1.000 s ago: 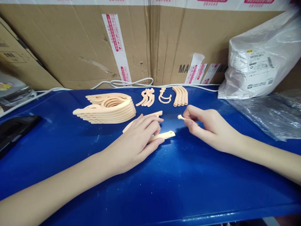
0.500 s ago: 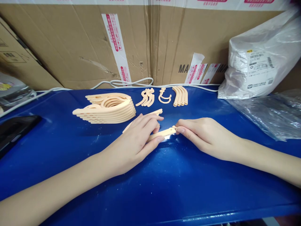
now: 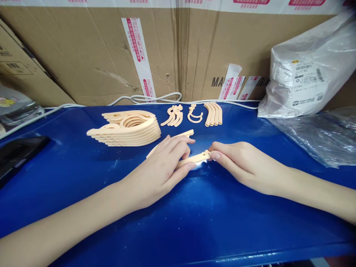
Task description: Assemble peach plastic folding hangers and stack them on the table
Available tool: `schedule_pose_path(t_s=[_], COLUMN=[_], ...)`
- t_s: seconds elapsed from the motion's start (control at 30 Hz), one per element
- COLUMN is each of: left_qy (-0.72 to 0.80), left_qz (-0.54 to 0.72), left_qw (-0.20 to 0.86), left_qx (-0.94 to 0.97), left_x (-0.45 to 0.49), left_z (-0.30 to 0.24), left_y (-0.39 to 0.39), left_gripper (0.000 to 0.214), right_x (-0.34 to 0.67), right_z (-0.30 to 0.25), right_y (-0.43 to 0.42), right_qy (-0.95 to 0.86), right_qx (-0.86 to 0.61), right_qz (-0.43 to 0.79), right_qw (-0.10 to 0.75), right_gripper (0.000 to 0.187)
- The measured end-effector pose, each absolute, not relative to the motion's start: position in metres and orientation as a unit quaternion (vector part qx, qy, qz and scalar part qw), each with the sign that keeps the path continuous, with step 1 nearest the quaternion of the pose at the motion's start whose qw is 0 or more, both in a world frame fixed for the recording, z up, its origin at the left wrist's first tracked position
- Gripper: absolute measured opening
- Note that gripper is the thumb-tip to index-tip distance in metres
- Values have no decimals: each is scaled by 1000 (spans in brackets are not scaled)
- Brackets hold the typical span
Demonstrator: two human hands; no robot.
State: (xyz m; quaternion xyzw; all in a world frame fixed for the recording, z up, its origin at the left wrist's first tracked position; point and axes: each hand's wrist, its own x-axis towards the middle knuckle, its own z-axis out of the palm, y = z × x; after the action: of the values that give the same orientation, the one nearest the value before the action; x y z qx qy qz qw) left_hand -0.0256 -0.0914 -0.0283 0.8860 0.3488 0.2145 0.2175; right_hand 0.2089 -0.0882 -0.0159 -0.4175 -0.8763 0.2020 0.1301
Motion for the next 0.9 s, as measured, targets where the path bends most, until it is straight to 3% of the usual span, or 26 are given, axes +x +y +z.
schedule_pose_path(t_s=[0.63, 0.9], left_qy=[346, 310], left_qz=[221, 170], left_qw=[210, 110], left_qx=[887, 929], left_x=[-26, -32], left_z=[-28, -32], left_y=[-92, -92], left_gripper=[12, 26], right_x=[209, 206], right_z=[-22, -27], right_y=[-91, -91], right_qy=[-895, -917], right_qx=[-394, -363], right_qz=[152, 69], right_qw=[141, 153], right_gripper=[31, 32])
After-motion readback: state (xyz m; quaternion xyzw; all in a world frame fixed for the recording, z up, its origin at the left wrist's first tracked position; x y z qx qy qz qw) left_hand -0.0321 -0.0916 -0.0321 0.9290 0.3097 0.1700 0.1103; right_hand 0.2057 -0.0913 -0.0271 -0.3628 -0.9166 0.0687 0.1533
